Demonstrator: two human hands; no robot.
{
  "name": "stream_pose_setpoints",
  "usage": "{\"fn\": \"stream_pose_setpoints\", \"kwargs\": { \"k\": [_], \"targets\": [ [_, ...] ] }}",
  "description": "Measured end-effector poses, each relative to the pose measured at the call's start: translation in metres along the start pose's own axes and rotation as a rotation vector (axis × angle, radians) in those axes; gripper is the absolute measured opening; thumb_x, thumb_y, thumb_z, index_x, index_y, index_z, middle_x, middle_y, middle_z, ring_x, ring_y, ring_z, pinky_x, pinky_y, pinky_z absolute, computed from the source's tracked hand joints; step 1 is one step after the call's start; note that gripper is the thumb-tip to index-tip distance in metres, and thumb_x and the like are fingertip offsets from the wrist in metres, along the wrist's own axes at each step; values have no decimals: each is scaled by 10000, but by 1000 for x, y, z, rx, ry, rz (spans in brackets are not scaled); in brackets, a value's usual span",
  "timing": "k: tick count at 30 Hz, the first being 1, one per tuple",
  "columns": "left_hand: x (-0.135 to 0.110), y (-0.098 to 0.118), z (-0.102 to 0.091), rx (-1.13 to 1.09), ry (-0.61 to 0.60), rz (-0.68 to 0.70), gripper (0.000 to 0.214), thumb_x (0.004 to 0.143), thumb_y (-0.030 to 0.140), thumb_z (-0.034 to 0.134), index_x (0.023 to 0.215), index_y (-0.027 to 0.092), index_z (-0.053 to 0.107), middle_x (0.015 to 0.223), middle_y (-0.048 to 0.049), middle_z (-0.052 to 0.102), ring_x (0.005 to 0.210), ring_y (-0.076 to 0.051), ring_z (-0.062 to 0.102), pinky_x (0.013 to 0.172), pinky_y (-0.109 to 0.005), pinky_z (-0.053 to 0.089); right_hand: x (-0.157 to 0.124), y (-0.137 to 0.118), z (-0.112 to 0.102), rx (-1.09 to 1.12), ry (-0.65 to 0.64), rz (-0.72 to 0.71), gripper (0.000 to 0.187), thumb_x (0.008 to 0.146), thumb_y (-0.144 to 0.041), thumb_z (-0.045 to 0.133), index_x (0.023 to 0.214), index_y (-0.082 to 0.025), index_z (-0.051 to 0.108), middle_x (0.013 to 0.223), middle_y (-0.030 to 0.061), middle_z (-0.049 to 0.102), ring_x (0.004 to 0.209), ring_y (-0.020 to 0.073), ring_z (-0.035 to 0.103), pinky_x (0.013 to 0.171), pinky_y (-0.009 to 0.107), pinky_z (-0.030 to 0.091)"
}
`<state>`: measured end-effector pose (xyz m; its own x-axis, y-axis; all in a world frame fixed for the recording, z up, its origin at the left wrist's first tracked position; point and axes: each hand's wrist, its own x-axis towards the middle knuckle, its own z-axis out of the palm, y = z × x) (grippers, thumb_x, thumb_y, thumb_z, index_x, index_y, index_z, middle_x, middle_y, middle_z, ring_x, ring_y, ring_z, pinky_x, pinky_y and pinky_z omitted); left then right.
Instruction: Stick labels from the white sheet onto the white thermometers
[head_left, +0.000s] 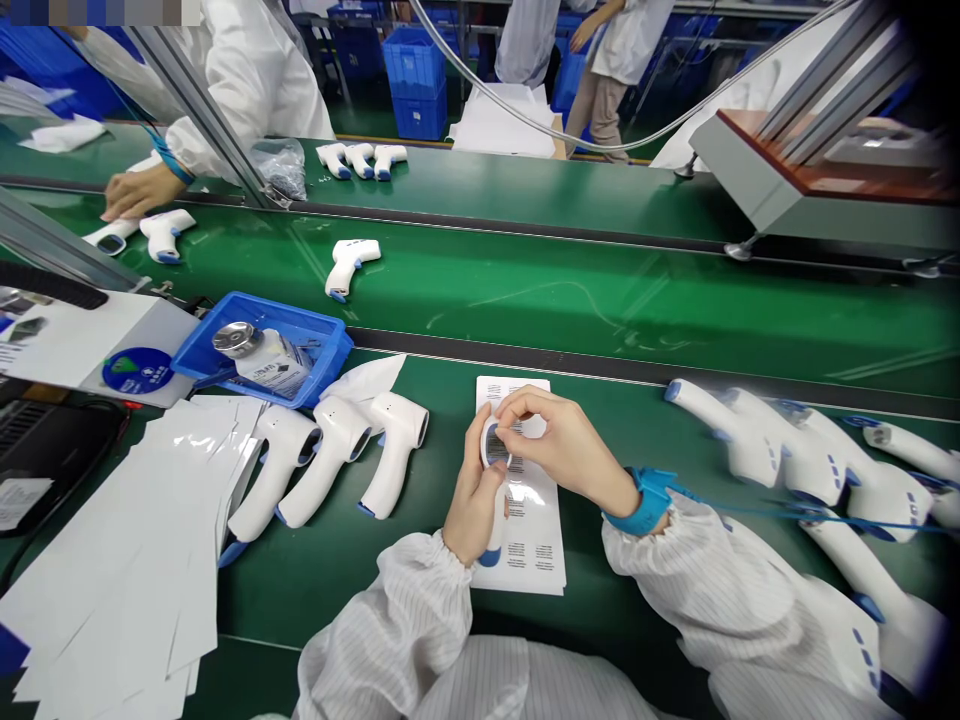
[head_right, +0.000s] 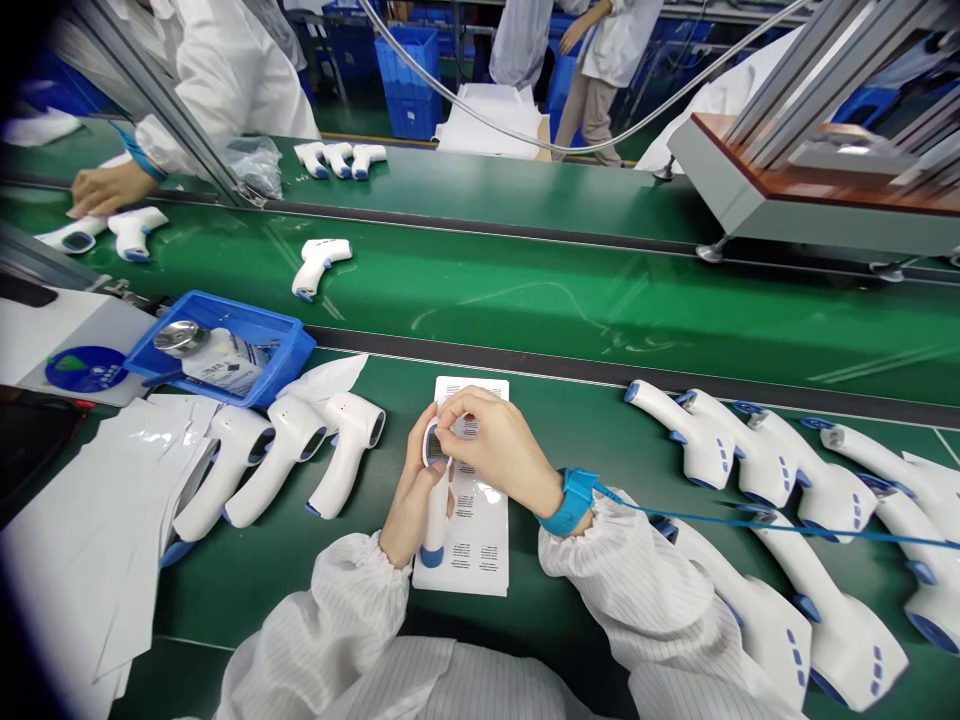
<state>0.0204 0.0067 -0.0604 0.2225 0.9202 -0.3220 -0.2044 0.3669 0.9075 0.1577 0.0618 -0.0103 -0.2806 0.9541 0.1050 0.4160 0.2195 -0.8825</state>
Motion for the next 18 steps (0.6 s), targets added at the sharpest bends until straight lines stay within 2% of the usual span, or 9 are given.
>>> {"fn": "stream_pose_setpoints", "kwargs": {
  "k": [4,9,11,15,18],
  "targets": [
    [1,-1,1,33,12,0,635,926,320,408,1513,356,167,1284,-77,565,478,-86,473,485,-269,441,0,0,1,-18,18,6,122,784,-124,587,714,-223,596,869,6,681,859,181,637,803,333,501],
    [1,-1,1,0,3,1,600,928,274,395,1487,401,217,1460,-57,412,476,-57,466,498,-272,448,-2,0,3,-57,44,-2,119,805,-135,576,729,-225,588,855,1,672,849,179,631,792,331,494],
    [1,0,1,-9,8,-4,604,927,286,411,1485,408,214,1467,-55,402,475,-52,462,489,-265,444,-3,2,4,-62,26,4,81,821,-153,577,796,-229,595,885,4,665,867,181,621,797,334,491],
    [0,1,2,-3,18,-20,663,921,335,432,1513,376,136,1297,-72,545,459,-68,434,467,-261,428,-5,12,9,-11,-29,-39,185,796,-219,675,957,-245,589,1021,25,642,979,203,584,854,351,479],
    [1,2,2,-12,22,-32,695,909,299,406,1521,373,84,1196,-61,586,447,-76,415,478,-271,418,-2,21,17,69,50,-67,43,884,-254,597,845,-235,593,929,27,634,924,190,590,841,345,478]
  ]
}}
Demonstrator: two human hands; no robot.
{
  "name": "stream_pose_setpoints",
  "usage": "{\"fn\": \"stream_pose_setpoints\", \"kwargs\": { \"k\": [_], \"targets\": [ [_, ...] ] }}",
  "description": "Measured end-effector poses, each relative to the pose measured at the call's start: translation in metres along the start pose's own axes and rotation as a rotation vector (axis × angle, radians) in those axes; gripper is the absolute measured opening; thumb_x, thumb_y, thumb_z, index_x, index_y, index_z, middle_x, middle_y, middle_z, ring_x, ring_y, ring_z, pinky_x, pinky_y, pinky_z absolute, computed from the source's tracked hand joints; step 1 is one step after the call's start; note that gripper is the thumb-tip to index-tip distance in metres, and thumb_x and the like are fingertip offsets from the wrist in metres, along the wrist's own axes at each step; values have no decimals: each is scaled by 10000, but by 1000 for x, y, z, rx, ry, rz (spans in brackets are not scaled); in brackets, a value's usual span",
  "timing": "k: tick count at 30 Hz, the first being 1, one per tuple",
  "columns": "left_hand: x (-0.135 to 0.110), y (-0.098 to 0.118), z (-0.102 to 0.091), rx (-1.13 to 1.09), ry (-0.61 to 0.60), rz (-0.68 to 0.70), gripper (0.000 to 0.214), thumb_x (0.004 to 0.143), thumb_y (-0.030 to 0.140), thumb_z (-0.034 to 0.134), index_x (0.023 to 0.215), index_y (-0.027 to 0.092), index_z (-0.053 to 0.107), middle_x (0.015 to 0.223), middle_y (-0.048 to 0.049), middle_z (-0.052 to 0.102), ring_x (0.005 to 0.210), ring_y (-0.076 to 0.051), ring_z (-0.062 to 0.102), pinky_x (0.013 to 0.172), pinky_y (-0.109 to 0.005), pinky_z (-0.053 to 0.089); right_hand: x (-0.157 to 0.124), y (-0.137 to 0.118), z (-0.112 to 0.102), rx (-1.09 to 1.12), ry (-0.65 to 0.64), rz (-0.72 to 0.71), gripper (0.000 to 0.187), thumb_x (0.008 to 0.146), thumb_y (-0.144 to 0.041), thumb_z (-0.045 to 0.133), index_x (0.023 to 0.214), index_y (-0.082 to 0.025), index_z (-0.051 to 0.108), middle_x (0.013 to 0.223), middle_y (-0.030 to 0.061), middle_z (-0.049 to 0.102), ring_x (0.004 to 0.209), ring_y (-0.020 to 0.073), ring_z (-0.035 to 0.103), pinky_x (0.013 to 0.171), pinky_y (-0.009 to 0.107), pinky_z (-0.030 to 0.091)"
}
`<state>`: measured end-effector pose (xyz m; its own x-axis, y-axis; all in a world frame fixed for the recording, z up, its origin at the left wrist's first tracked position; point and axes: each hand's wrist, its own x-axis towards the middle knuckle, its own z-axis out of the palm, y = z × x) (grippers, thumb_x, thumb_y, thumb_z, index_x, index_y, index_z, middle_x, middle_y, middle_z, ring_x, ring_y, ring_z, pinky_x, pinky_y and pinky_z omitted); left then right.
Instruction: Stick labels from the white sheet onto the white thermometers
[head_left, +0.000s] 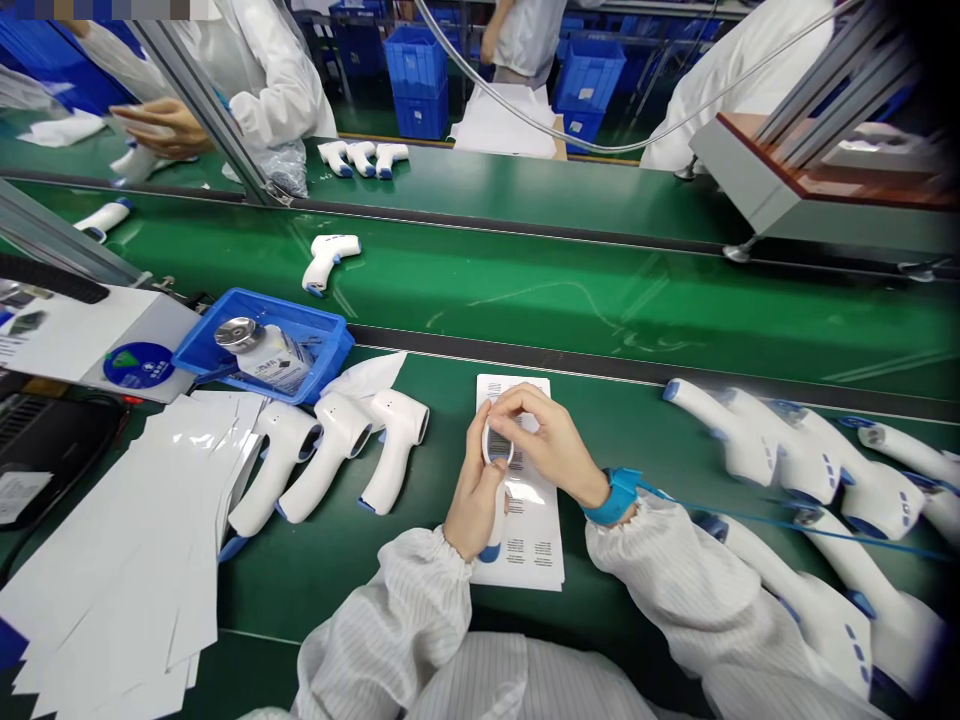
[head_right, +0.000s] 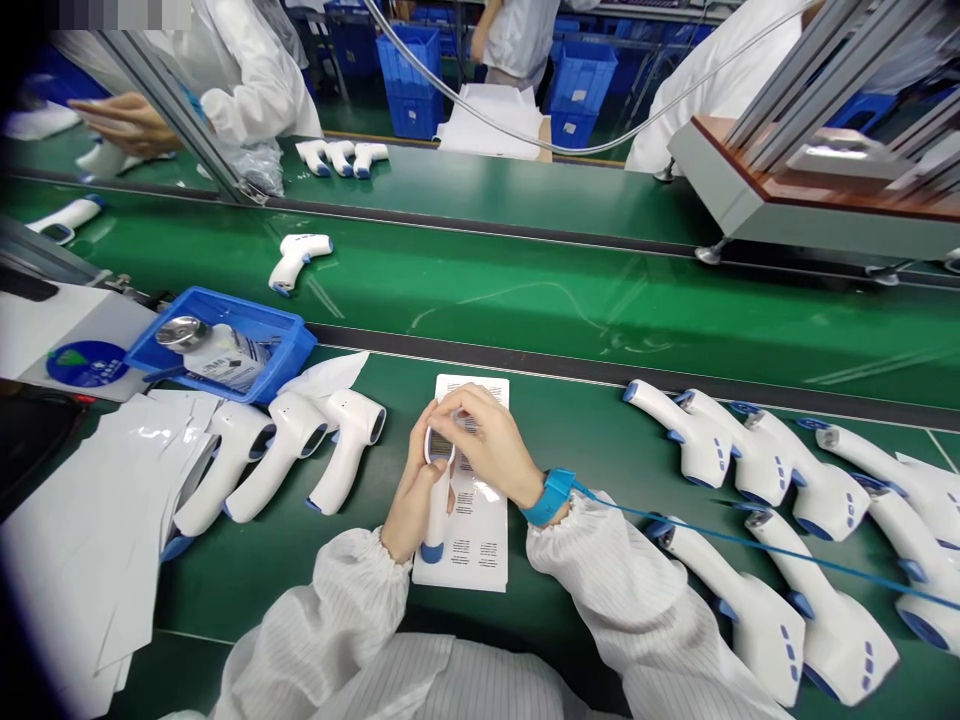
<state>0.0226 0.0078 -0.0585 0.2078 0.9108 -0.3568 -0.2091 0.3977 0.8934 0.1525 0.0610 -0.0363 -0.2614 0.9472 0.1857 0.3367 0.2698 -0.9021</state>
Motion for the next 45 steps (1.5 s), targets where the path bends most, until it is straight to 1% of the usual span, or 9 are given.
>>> {"fn": "stream_pose_setpoints", "kwargs": {
  "k": [4,8,13,16,22,31,34,39,45],
  "targets": [
    [-1,1,-4,-1,-40,-10,825,846,293,461,1526,346,-4,1014,-46,611,464,-108,431,515,-295,418,-4,7,13,57,36,34,74,871,-253,604,938,-233,580,1021,40,598,1013,195,579,924,370,470],
    [-5,12,-7,-87,-92,61,955,706,248,531,1521,317,38,1154,-69,578,672,-176,570,674,-353,475,-33,-6,20,100,-58,203,599,799,-290,676,1324,-261,389,1366,106,431,1264,240,466,1064,428,410],
    [-2,39,-1,-255,-122,174,917,751,333,511,1521,323,12,1255,-71,561,1113,-287,568,942,-449,449,-56,-26,8,160,-256,387,625,877,-258,558,1429,-260,266,1199,97,606,947,215,654,765,345,555],
    [4,48,2,-123,-17,174,858,843,325,543,1516,357,13,1429,-58,431,1349,-251,378,1102,-434,301,-14,-10,-5,-151,-130,330,455,897,-235,492,1336,-225,375,1008,67,677,760,204,660,660,319,518],
    [-2,42,-12,211,-83,-78,456,911,398,516,1362,376,449,1453,-35,428,1405,-264,279,1131,-441,206,85,39,-65,-908,60,364,526,889,-311,550,1356,-126,395,1280,171,540,1152,270,548,862,332,464],
    [-1,31,-28,16,-48,-48,251,882,390,553,962,189,681,1320,-96,548,1164,-276,532,985,-407,410,-40,48,-143,-1219,123,626,272,750,1,532,1012,-11,604,1062,297,586,1060,421,540,845,539,432],
    [6,24,-3,-93,-121,-149,385,866,315,583,1226,177,576,1071,-112,664,1050,-247,597,951,-398,438,-57,34,-117,-1119,66,385,327,798,-24,499,1105,-104,579,1134,188,593,1087,320,541,925,451,453],
    [1,28,30,-518,-172,-345,639,876,402,566,1437,207,329,920,-82,681,848,-213,666,836,-373,522,-76,-6,-23,-652,67,-346,469,845,8,393,1268,-180,471,1226,110,583,1230,211,494,1030,356,457],
    [-9,39,14,-432,90,-80,781,798,197,666,1440,380,262,805,40,581,542,-76,528,544,-220,508,-109,-26,34,-466,-34,-469,374,892,-145,545,1262,-137,486,1227,150,575,1340,246,407,1064,381,452]
  ]
}}
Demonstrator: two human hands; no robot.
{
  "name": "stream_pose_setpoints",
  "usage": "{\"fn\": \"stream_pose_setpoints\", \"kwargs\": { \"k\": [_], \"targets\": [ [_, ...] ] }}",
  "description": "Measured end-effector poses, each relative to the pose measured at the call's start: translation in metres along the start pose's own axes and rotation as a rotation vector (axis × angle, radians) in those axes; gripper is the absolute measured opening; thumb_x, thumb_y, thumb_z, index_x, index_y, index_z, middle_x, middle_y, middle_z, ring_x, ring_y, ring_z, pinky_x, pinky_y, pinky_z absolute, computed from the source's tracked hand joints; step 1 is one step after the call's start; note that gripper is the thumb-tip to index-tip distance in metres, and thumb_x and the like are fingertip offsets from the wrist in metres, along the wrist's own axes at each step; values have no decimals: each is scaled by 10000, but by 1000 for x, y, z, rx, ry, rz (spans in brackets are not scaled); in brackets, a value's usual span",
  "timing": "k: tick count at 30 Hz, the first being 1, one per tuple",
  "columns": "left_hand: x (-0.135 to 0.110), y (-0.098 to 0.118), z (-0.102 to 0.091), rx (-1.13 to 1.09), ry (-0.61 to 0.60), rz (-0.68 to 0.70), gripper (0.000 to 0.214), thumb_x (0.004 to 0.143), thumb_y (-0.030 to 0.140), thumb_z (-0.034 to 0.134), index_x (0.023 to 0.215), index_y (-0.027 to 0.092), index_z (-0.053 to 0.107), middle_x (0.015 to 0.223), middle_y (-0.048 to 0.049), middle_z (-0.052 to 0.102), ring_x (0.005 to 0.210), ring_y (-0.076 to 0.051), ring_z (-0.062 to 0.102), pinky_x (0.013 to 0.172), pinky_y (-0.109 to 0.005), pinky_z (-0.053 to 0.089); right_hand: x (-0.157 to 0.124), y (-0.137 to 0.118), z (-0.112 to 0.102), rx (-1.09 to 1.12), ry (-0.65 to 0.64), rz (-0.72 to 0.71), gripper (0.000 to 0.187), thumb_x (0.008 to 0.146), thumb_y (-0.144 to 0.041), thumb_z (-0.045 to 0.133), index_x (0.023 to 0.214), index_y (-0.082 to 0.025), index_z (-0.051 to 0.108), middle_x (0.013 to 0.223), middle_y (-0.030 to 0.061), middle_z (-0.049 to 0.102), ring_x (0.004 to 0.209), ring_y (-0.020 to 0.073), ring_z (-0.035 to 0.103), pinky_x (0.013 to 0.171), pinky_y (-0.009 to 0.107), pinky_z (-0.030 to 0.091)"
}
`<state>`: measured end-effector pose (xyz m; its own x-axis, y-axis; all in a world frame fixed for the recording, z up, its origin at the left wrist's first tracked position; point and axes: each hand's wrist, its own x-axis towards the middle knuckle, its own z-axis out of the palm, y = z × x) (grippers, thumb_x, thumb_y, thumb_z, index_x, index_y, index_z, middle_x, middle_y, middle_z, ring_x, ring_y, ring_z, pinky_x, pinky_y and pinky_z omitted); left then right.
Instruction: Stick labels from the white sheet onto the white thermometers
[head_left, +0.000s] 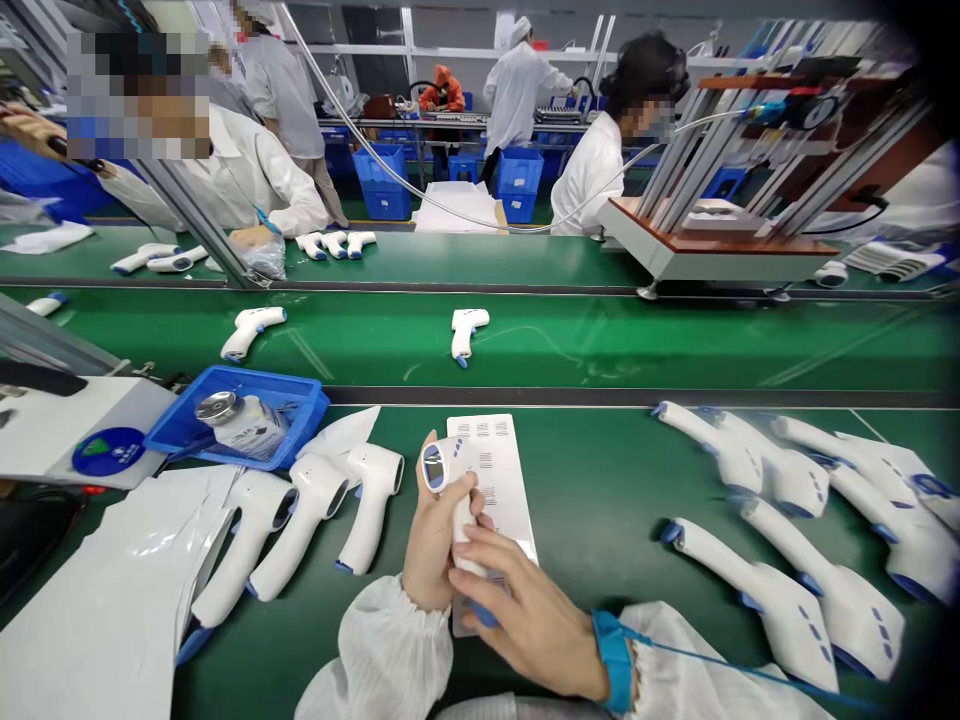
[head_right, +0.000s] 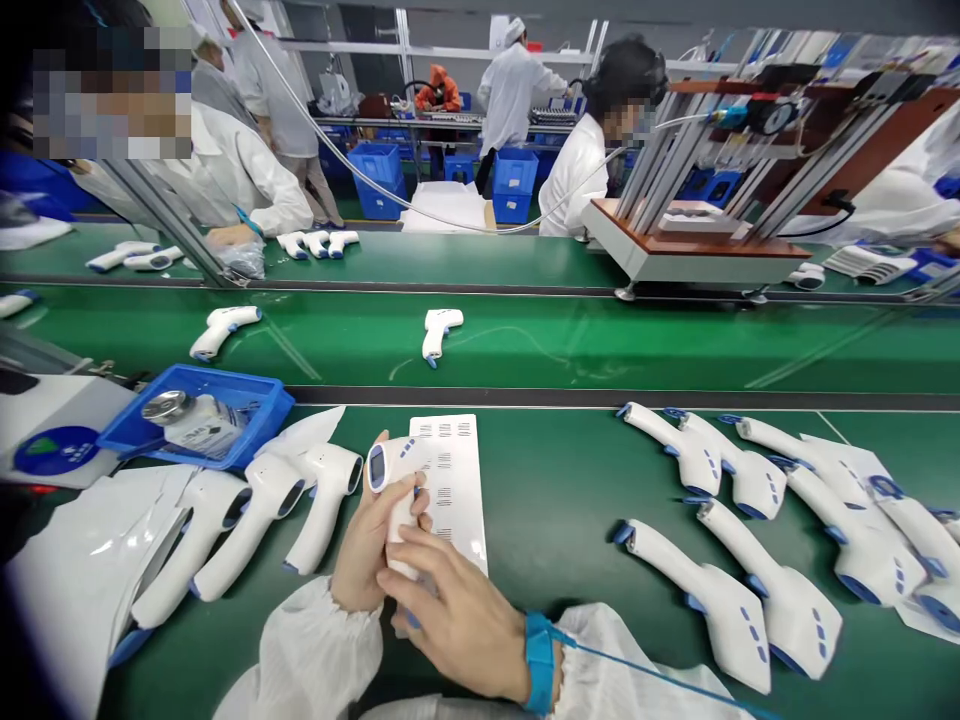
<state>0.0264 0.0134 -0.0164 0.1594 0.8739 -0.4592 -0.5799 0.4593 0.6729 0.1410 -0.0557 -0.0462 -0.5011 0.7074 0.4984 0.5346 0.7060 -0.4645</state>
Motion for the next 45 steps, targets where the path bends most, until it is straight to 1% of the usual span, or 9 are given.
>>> {"fn": "stream_pose_setpoints", "kwargs": {
  "k": [5,11,16,25,32,35,38,42,45],
  "targets": [
    [6,-18,-17,296,48,126,766,821,259,655,1452,371,236,798,37,546,529,-82,479,429,-174,433,-11,9,-10,178,-89,65,306,914,-291,552,1205,-202,519,1173,104,608,1094,197,597,908,312,543],
    [16,-25,-18,403,-22,135,684,862,313,615,1440,390,258,1061,-29,559,496,-53,481,398,-185,432,24,96,-6,16,51,504,173,875,-196,586,1043,-225,616,1070,84,627,1031,255,579,888,440,515],
    [27,-20,-17,402,-31,120,693,877,291,585,1455,397,218,1032,-29,578,415,-34,446,367,-194,421,45,132,4,27,13,585,107,827,-165,653,910,-221,691,1026,63,674,986,255,579,888,451,488],
    [30,-16,-11,390,-16,125,829,822,299,664,1502,383,197,1101,-53,608,423,-54,443,383,-215,409,49,136,8,196,64,617,97,828,-201,631,767,-217,704,930,47,711,923,218,618,866,418,478],
    [30,-16,-14,383,-19,102,807,819,360,671,1494,378,228,1156,-60,608,418,-58,447,393,-232,386,57,115,-13,92,-92,545,101,757,-124,653,703,-202,619,905,28,682,907,217,592,846,402,441],
    [30,-18,-16,401,-29,167,725,838,354,652,1468,353,294,1364,-69,511,742,-163,638,611,-273,511,55,91,-38,303,-314,459,167,745,-46,607,716,-209,586,836,-14,669,799,164,616,760,320,477],
    [32,-20,-18,430,-56,279,636,861,313,632,1435,318,357,1504,-24,381,1294,-253,465,1059,-339,382,59,73,-55,570,-474,441,163,772,-59,605,750,-221,595,836,-26,664,745,129,631,675,248,507],
    [33,-21,-19,437,-75,265,665,843,308,652,1436,311,351,1554,-23,309,1429,-269,280,1145,-368,280,76,73,-53,349,-198,426,110,811,-129,619,758,-224,625,1134,45,638,1072,219,594,911,381,489],
    [33,-20,-18,422,-60,248,687,808,257,674,1423,308,372,1548,-26,316,1439,-286,255,1145,-386,282,90,81,-46,315,-98,464,96,800,-142,620,753,-226,627,1138,47,643,1086,231,600,935,413,477]
  ]
}}
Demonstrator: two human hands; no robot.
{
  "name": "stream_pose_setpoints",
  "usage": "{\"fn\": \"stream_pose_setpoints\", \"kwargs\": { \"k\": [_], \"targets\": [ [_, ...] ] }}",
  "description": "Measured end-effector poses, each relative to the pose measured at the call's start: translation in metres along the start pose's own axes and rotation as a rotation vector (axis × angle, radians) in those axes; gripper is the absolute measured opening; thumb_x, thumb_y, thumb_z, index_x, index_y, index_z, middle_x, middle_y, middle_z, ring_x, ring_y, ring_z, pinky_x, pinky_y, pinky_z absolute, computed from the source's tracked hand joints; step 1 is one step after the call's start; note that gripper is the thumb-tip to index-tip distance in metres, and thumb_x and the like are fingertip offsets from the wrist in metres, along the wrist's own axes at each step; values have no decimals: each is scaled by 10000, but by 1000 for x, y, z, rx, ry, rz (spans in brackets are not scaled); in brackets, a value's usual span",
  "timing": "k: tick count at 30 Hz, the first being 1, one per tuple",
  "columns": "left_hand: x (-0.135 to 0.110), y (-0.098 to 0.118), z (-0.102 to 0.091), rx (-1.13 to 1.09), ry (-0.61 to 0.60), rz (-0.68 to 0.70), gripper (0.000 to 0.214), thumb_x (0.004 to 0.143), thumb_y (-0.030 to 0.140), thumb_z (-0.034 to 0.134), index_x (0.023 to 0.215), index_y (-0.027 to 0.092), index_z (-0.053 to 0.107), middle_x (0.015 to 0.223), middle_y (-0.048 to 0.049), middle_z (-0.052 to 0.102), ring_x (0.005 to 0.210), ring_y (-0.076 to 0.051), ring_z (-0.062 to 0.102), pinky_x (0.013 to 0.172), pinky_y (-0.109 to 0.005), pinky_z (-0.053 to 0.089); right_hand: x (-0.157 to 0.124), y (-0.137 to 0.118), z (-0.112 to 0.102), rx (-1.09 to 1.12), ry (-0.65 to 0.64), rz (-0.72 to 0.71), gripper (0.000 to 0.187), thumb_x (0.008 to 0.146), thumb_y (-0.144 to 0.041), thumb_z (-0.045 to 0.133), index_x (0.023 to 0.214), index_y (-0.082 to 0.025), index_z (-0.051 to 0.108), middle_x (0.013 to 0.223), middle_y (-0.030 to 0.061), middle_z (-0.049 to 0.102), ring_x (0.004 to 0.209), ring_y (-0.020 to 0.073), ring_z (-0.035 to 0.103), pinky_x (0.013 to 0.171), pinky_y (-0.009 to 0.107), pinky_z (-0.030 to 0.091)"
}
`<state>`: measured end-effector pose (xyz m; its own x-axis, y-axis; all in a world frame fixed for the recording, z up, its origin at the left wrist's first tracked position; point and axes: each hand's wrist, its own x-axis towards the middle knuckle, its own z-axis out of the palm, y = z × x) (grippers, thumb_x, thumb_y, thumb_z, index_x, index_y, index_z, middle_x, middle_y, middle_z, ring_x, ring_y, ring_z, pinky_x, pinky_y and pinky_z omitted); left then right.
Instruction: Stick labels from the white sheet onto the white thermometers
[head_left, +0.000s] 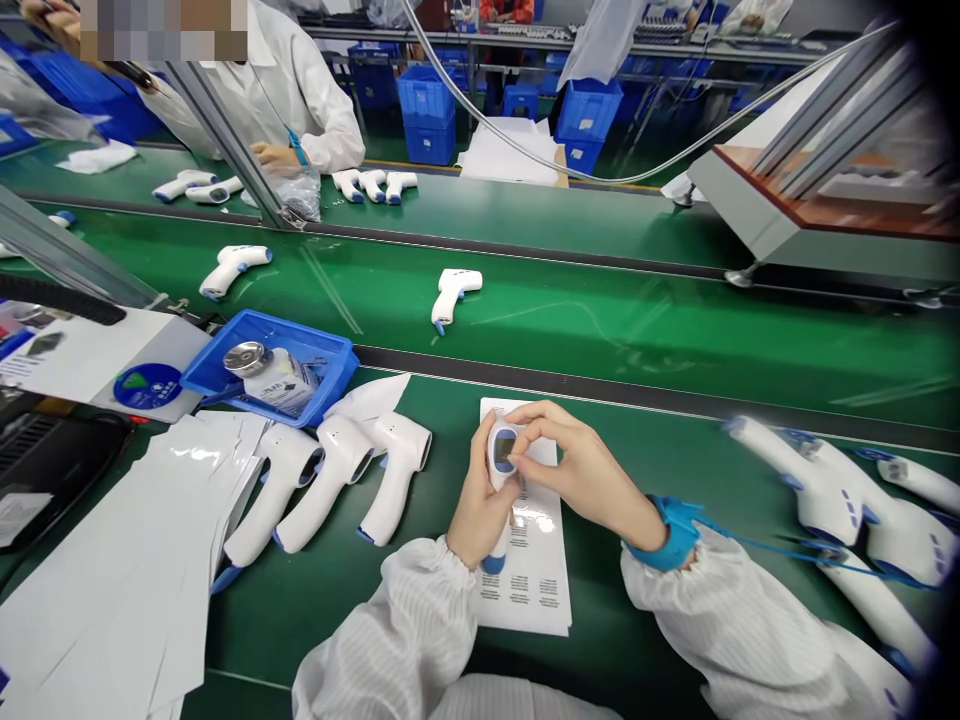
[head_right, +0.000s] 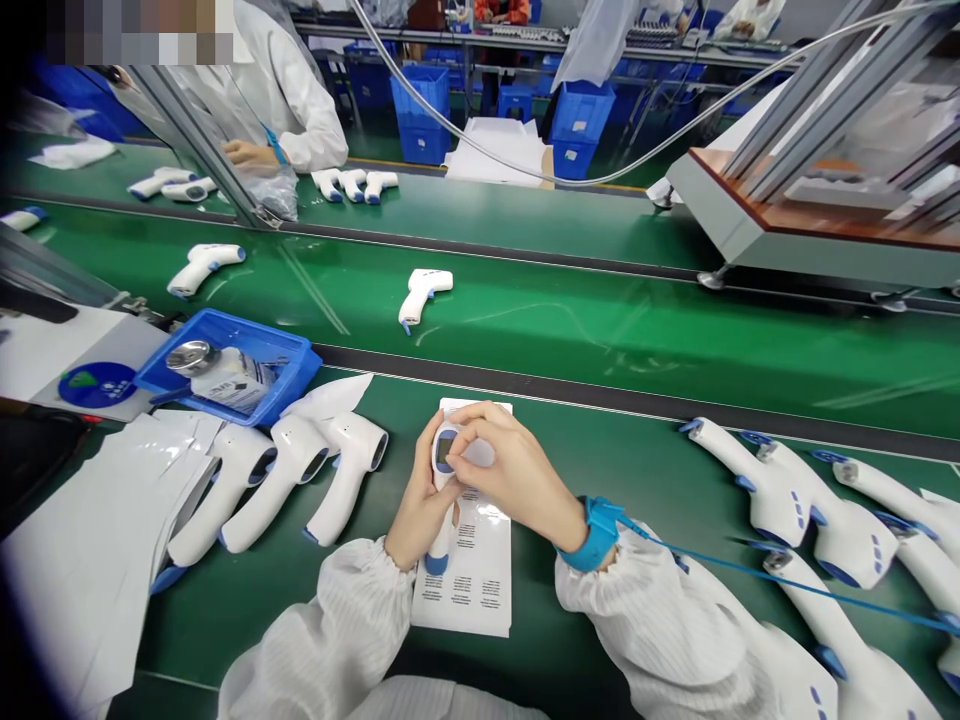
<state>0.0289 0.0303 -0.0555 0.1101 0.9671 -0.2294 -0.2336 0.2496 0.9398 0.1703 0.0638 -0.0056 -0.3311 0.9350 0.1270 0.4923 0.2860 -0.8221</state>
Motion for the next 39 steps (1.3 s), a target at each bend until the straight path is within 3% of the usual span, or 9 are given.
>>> {"fn": "stream_pose_setpoints", "kwargs": {
  "k": [3,9,15,24,29,34,39],
  "targets": [
    [0,2,1,-6,6,-5,695,796,202,655,1424,304,373,1548,-23,313,1443,-288,243,1151,-402,272,11,1,1,72,-5,68,91,792,-158,616,732,-226,622,1076,30,678,1009,209,640,884,375,502],
    [0,2,2,-51,30,-65,732,761,170,654,1420,328,377,1547,-21,311,1387,-315,349,1067,-424,401,16,2,3,118,37,85,94,784,-171,619,705,-221,621,971,25,707,937,198,664,861,354,504],
    [0,2,1,-24,12,-43,729,770,156,632,1429,320,366,1555,-16,299,1406,-302,319,1095,-407,369,18,3,3,126,30,93,106,776,-147,622,694,-216,615,945,18,711,907,186,666,842,334,501],
    [-1,3,1,-59,14,-84,742,760,143,629,1427,346,374,1552,-14,307,1329,-305,434,1042,-418,432,21,4,2,122,19,68,101,779,-161,612,691,-210,619,895,15,712,859,179,671,814,325,511],
    [-2,2,0,-82,-1,-79,744,768,161,633,1436,341,358,1545,-16,319,1342,-300,415,1063,-424,399,21,4,2,114,14,64,105,784,-145,612,701,-210,613,890,11,707,849,171,664,804,315,507],
    [-3,4,-3,-130,-22,-117,704,812,248,620,1459,318,349,1432,-45,473,1342,-329,401,1026,-423,420,21,3,2,97,8,60,108,791,-151,609,701,-210,613,889,7,703,848,169,662,803,313,505],
    [-2,3,-2,-193,33,-165,688,817,278,617,1457,312,368,1249,-70,607,1241,-340,495,927,-411,482,21,5,3,111,17,61,108,792,-145,611,708,-213,615,889,6,706,857,172,663,824,322,501]
  ]
}}
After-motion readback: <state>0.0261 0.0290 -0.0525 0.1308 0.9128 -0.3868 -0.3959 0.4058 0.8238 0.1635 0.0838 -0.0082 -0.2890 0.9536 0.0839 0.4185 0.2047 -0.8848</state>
